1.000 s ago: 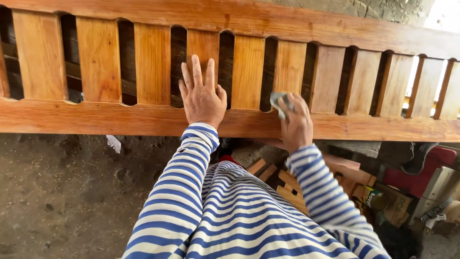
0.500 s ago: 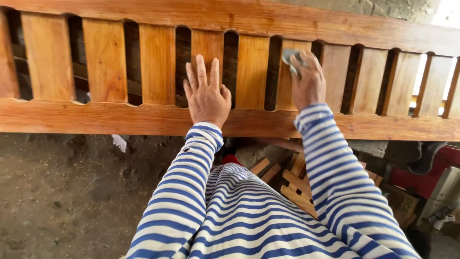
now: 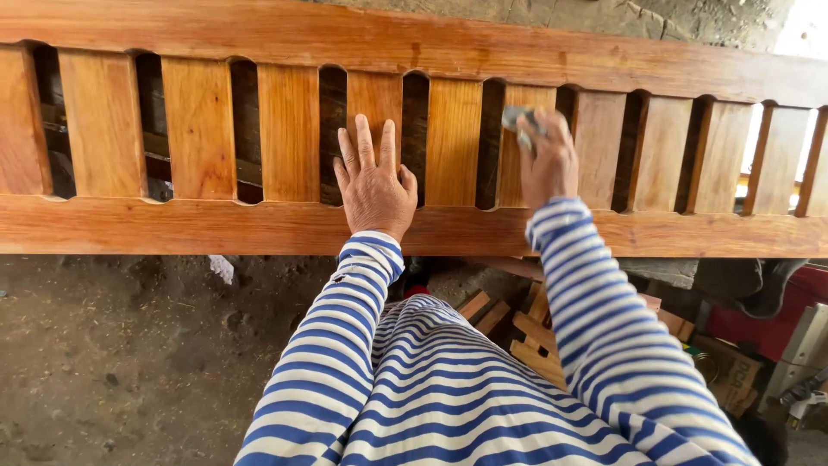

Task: The person sands the surface of a wooden slatted bench using a sanding block. They move the block back and forth along the slats and edges, occasionally pausing to feel the surface with their hand.

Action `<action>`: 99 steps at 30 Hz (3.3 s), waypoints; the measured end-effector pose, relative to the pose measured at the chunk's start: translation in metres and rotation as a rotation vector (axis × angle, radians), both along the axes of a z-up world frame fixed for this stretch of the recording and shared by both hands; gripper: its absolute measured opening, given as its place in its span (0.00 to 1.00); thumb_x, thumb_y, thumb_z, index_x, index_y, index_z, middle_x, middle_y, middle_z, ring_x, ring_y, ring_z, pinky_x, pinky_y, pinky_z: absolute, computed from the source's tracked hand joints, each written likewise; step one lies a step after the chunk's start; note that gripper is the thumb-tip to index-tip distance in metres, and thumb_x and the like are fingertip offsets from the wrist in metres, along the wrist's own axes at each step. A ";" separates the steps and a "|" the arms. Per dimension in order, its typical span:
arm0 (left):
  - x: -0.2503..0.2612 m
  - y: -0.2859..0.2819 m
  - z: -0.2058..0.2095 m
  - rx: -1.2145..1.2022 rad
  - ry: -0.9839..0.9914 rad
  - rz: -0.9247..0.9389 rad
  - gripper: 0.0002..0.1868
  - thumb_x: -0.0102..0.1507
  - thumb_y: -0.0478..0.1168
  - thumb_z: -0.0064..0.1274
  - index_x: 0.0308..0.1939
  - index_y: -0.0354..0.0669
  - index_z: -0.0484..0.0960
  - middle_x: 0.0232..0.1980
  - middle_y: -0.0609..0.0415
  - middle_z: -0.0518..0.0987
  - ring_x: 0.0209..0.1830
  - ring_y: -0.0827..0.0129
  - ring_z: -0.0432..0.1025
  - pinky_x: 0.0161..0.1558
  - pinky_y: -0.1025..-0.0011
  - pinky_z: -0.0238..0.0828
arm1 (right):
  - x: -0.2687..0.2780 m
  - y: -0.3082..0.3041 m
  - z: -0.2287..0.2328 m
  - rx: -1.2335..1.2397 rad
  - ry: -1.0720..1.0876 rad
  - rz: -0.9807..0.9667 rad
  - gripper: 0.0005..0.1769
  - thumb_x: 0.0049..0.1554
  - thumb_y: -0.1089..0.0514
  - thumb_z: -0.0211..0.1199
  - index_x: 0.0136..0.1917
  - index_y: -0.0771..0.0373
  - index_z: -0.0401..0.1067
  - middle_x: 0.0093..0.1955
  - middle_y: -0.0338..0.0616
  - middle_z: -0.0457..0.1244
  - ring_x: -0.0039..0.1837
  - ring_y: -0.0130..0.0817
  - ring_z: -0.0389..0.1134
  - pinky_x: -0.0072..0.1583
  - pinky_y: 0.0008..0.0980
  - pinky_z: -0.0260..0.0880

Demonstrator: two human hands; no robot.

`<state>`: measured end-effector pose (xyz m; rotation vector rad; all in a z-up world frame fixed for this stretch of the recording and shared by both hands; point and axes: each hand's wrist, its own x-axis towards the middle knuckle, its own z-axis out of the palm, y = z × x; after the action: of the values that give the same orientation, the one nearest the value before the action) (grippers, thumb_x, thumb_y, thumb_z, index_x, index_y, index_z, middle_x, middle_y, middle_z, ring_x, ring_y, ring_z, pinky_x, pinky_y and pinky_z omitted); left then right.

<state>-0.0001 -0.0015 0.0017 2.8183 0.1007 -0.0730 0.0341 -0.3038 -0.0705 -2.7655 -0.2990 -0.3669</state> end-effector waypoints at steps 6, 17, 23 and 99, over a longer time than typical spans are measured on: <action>-0.001 0.001 0.000 -0.009 -0.025 -0.001 0.39 0.63 0.46 0.50 0.80 0.56 0.58 0.83 0.45 0.43 0.82 0.40 0.40 0.73 0.43 0.51 | 0.009 0.016 0.017 0.073 0.042 -0.012 0.20 0.61 0.61 0.65 0.67 0.59 0.76 0.66 0.55 0.63 0.70 0.58 0.62 0.70 0.51 0.63; 0.000 0.000 -0.003 -0.005 -0.063 -0.002 0.39 0.62 0.46 0.50 0.79 0.55 0.60 0.82 0.44 0.47 0.81 0.39 0.42 0.71 0.43 0.53 | -0.083 0.041 0.046 0.094 0.214 -0.114 0.17 0.68 0.57 0.54 0.66 0.56 0.76 0.68 0.55 0.63 0.74 0.55 0.59 0.75 0.50 0.58; 0.000 0.000 0.000 -0.013 -0.052 0.005 0.39 0.62 0.45 0.50 0.79 0.55 0.60 0.83 0.44 0.47 0.82 0.40 0.41 0.72 0.43 0.52 | 0.014 0.004 0.015 0.023 0.060 -0.083 0.15 0.66 0.56 0.61 0.65 0.55 0.78 0.65 0.50 0.64 0.71 0.52 0.62 0.71 0.46 0.63; 0.001 0.002 0.006 -0.048 0.040 -0.009 0.37 0.66 0.45 0.46 0.80 0.56 0.56 0.84 0.44 0.42 0.83 0.40 0.37 0.74 0.42 0.48 | -0.104 0.050 0.070 0.047 0.231 -0.052 0.14 0.68 0.58 0.52 0.60 0.61 0.76 0.63 0.51 0.65 0.72 0.50 0.63 0.71 0.49 0.64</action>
<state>0.0008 0.0001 0.0080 2.7700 0.0944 -0.1328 -0.0701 -0.2542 -0.0001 -2.7385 -0.1586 -0.0637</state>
